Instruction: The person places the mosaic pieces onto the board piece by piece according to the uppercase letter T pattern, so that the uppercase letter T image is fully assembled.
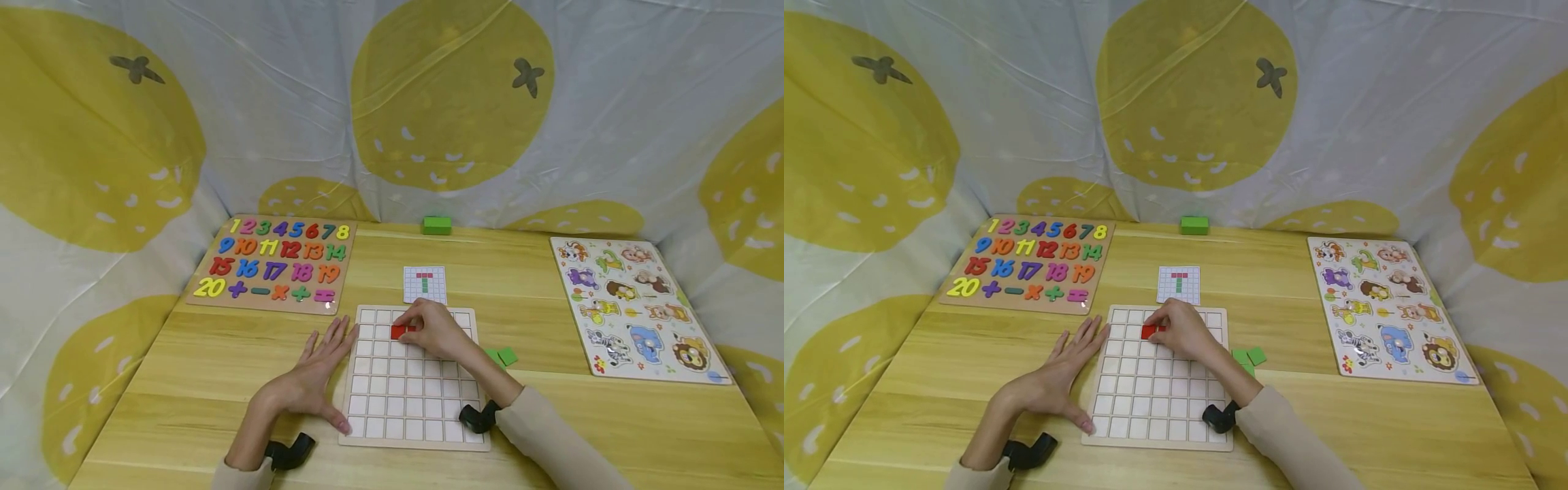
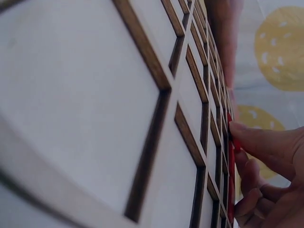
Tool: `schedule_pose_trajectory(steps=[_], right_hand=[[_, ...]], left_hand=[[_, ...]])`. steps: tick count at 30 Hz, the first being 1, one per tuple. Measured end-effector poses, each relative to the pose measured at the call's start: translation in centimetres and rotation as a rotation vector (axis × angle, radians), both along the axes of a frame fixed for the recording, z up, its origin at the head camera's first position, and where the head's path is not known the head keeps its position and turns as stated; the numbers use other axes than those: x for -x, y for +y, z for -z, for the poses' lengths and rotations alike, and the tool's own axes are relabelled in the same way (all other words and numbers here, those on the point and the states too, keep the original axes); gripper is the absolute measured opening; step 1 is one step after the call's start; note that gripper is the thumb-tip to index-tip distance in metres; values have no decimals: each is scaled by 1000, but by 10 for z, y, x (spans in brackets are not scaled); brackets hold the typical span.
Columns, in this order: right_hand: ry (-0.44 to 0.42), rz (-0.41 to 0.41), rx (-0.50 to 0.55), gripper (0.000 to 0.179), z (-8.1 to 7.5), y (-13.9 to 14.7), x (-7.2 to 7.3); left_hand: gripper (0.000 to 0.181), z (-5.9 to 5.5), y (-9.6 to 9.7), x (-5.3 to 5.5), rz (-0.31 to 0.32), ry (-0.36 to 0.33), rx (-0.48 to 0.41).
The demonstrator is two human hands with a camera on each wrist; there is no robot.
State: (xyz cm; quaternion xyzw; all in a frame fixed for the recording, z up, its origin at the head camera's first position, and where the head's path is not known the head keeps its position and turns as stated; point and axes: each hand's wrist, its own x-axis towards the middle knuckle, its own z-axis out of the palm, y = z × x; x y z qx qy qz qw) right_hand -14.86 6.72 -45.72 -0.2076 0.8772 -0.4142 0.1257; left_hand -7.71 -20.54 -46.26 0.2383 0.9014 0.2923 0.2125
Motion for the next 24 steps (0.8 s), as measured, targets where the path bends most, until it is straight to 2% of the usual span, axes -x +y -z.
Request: schedule_pose_trajectory(steps=[5, 24], right_hand=[[16, -6, 15, 23, 0, 1, 0], [-39, 12, 24, 26, 1, -1, 0]], left_hand=[[158, -1, 0, 0, -1, -7, 2], [157, 0, 0, 0, 0, -8, -6]])
